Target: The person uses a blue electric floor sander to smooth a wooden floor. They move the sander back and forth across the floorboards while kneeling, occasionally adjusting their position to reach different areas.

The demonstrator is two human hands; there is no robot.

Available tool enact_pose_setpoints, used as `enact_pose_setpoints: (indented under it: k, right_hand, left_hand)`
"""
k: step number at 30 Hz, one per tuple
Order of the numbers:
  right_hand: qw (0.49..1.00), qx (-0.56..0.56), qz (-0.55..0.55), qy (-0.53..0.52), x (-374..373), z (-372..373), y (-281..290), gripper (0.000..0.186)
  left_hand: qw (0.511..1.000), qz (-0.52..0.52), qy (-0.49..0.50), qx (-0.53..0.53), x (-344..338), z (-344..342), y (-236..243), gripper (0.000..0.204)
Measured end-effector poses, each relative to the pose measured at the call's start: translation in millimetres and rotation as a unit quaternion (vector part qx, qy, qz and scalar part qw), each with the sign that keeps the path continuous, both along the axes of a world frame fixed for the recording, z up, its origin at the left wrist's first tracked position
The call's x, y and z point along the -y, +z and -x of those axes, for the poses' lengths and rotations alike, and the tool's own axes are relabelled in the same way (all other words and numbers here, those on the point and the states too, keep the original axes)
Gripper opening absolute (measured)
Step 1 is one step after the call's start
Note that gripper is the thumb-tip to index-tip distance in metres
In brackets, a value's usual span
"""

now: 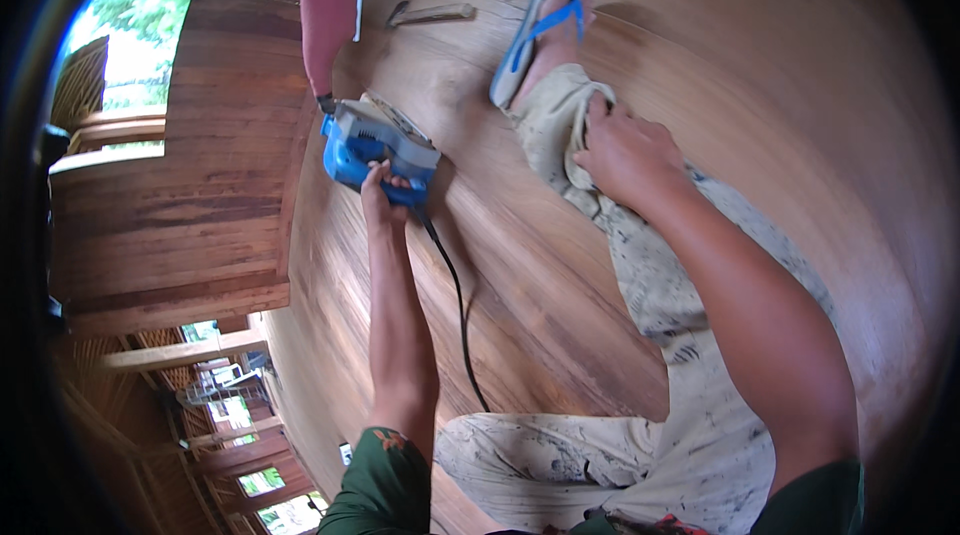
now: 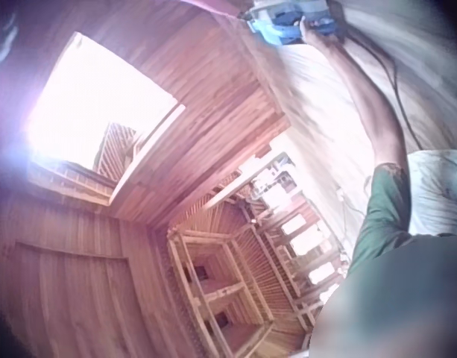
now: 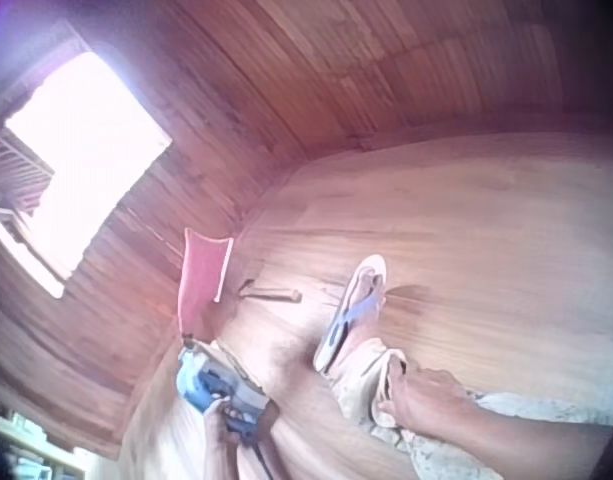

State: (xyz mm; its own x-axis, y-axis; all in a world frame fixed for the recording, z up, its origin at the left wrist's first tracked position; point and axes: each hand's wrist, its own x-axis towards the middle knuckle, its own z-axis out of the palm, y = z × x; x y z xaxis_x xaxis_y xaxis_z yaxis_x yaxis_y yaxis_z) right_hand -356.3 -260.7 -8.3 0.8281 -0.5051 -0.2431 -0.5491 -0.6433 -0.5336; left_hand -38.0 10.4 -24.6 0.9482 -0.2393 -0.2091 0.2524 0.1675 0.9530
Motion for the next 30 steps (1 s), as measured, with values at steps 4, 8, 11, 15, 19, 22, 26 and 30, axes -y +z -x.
enact_pose_setpoints:
  k: [4,8,11,15,19,22,26,30]
  right_hand:
    - [0.999,-0.047,0.011,0.0,-2,-5,4,0.08]
    - [0.998,-0.05,0.026,0.0,-2,-12,4,0.084]
    - [0.998,-0.047,0.035,0.006,-1,-9,3,0.086]
    - [0.999,-0.027,0.043,0.007,-1,-7,-1,0.088]
    - [0.999,-0.025,0.039,0.004,0,-6,-5,0.089]
    - [0.999,-0.024,0.03,0.006,2,-4,-5,0.09]
    - [0.999,-0.028,0.032,0.009,0,-4,-3,0.09]
    - [0.999,-0.02,0.035,0.01,1,-4,-4,0.089]
  left_hand:
    - [1.0,0.002,0.014,-0.011,3,-85,-6,0.021]
    - [0.999,0.001,0.043,0.03,-4,-87,-12,0.022]
    - [0.997,-0.002,0.066,0.031,-10,-34,-11,0.023]
    - [0.996,0.006,0.079,0.048,-31,93,-10,0.028]
    - [0.996,-0.025,0.085,0.011,-59,233,-6,0.032]
    - [0.994,-0.04,0.096,-0.015,-71,315,-3,0.035]
    - [0.992,-0.012,0.118,-0.046,-78,364,0,0.035]
    - [0.991,-0.049,0.125,-0.028,-91,323,-1,0.032]
